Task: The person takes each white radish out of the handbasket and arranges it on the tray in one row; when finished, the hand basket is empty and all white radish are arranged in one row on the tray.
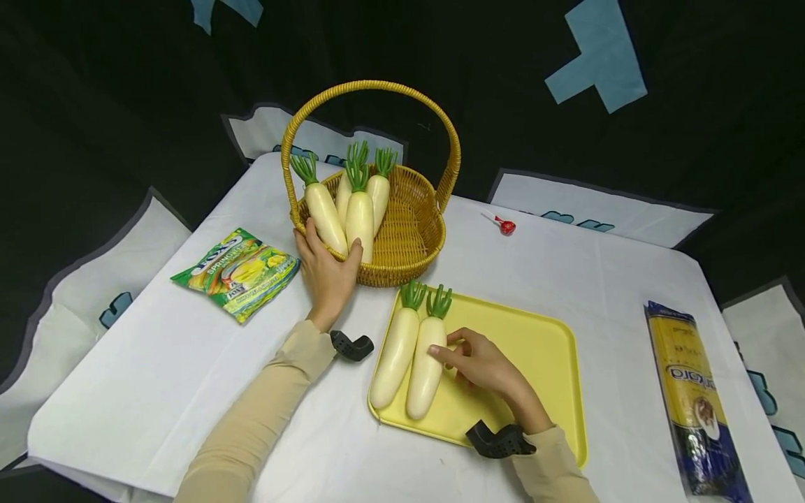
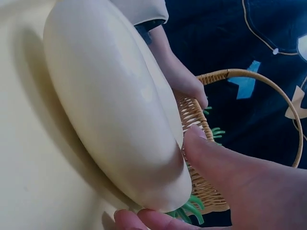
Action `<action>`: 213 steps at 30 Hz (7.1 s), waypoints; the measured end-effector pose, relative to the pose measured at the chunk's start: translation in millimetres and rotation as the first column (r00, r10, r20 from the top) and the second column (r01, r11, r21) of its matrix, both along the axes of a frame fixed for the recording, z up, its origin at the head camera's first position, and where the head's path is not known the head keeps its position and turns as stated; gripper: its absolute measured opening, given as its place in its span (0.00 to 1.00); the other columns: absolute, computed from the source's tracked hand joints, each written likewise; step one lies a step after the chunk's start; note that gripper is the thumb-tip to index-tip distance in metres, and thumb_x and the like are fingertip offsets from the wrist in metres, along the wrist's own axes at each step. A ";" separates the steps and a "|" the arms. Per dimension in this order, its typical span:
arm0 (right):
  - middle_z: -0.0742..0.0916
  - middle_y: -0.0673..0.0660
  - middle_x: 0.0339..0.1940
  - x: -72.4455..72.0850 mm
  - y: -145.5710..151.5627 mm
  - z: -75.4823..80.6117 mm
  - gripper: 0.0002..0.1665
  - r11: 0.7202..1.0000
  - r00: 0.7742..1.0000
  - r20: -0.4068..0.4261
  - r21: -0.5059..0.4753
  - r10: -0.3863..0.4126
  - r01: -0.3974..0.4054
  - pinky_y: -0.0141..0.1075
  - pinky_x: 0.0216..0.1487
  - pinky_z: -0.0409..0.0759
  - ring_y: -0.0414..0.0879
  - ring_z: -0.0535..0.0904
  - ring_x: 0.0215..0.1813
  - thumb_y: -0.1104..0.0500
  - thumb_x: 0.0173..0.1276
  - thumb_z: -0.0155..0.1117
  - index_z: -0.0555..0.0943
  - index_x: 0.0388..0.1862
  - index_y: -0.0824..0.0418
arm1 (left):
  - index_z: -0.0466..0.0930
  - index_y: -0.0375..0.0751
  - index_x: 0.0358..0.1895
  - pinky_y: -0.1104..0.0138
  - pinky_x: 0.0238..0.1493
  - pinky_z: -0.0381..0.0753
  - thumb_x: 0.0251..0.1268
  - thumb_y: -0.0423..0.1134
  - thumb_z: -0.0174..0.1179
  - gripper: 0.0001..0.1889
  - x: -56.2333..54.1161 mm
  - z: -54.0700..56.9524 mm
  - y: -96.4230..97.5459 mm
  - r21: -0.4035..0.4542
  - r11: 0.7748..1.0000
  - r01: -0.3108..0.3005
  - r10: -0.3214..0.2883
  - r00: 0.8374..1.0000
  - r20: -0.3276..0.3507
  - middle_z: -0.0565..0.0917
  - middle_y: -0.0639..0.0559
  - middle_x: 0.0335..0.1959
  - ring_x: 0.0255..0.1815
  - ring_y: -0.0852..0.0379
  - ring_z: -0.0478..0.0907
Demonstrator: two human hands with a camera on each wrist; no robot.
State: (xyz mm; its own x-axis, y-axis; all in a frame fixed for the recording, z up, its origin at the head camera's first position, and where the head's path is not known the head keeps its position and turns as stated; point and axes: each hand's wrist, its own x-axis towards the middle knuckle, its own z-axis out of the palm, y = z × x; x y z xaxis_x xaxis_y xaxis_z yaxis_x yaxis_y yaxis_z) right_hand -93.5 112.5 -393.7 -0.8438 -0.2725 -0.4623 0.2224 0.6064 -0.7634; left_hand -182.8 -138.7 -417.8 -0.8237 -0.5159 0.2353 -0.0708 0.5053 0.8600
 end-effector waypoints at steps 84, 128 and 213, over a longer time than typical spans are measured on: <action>0.63 0.66 0.69 -152.2 -151.9 46.2 0.53 1.000 0.967 -0.256 -0.002 0.012 -0.013 0.45 0.67 0.61 0.55 0.59 0.69 0.46 0.57 0.63 0.45 0.71 0.63 | 0.45 0.47 0.71 0.48 0.63 0.57 0.52 0.56 0.55 0.44 2.8 0.5 2.9 -0.021 0.999 -0.050 0.050 0.999 0.005 0.45 0.35 0.71 0.68 0.35 0.53; 0.75 0.63 0.56 -162.1 -136.1 42.0 0.41 0.902 0.958 -0.089 -0.369 -0.274 0.224 0.48 0.42 0.80 0.51 0.81 0.40 0.46 0.58 0.60 0.57 0.67 0.56 | 0.45 0.45 0.71 0.47 0.64 0.56 0.54 0.58 0.53 0.44 0.6 0.2 5.2 -0.037 0.998 -0.052 0.051 0.998 -0.031 0.45 0.32 0.71 0.68 0.34 0.53; 0.83 0.53 0.27 29.6 40.1 20.6 0.27 0.988 0.976 -0.215 0.150 0.016 0.017 0.33 0.27 0.71 0.41 0.76 0.25 0.41 0.57 0.61 0.74 0.43 0.62 | 0.46 0.44 0.71 0.48 0.63 0.56 0.54 0.57 0.53 0.44 3.6 -1.9 5.4 -0.049 0.997 -0.055 0.054 0.998 -0.016 0.47 0.34 0.71 0.68 0.37 0.53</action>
State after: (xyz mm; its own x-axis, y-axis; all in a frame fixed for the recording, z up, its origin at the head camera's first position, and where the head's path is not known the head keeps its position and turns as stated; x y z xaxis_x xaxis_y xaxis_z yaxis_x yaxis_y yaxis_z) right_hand -63.9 152.6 -373.1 -0.9281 -0.2129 -0.3053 0.0634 0.7179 -0.6933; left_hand -179.2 -133.4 -419.7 -0.7911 -0.5471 0.2735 -0.0868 0.5430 0.8352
